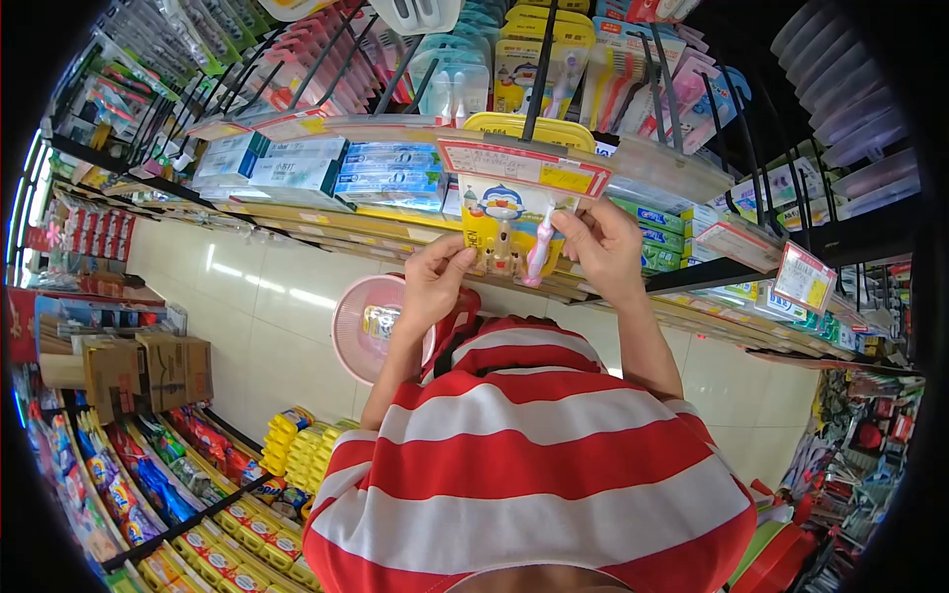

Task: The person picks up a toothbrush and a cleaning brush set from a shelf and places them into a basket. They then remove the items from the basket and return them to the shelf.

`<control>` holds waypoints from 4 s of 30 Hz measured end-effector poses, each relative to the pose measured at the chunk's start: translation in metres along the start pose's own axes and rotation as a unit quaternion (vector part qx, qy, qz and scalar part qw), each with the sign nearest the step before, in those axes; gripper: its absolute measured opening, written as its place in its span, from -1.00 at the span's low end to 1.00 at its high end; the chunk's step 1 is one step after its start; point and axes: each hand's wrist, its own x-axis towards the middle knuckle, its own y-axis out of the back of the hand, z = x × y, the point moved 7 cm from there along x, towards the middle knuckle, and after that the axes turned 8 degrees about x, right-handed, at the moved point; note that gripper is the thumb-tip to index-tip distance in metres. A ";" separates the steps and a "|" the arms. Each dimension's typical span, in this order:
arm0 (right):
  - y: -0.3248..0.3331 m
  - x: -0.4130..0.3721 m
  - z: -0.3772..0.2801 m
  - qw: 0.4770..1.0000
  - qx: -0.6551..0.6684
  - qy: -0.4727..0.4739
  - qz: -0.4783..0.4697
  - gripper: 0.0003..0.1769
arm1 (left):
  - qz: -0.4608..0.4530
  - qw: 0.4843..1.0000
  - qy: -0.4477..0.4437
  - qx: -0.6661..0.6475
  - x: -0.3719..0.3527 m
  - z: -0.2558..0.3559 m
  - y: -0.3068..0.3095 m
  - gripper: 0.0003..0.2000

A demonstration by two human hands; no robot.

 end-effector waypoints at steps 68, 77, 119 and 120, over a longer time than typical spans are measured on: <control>-0.028 -0.074 0.162 0.957 -0.158 -0.230 -0.076 -0.82 | 0.429 0.690 0.578 -0.077 -0.288 -0.425 0.164 -0.67; -0.052 -0.098 0.177 0.900 -0.230 -0.325 -0.179 -0.76 | 0.469 0.605 0.580 -0.279 -0.265 -0.488 0.147 -0.48; -0.079 -0.096 0.175 0.908 -0.222 -0.264 -0.237 -0.82 | 0.431 0.710 0.428 -0.355 -0.267 -0.448 0.167 -0.73; -0.077 -0.093 0.177 0.912 -0.217 -0.253 -0.239 -0.82 | 0.430 0.720 0.406 -0.362 -0.269 -0.437 0.165 -0.75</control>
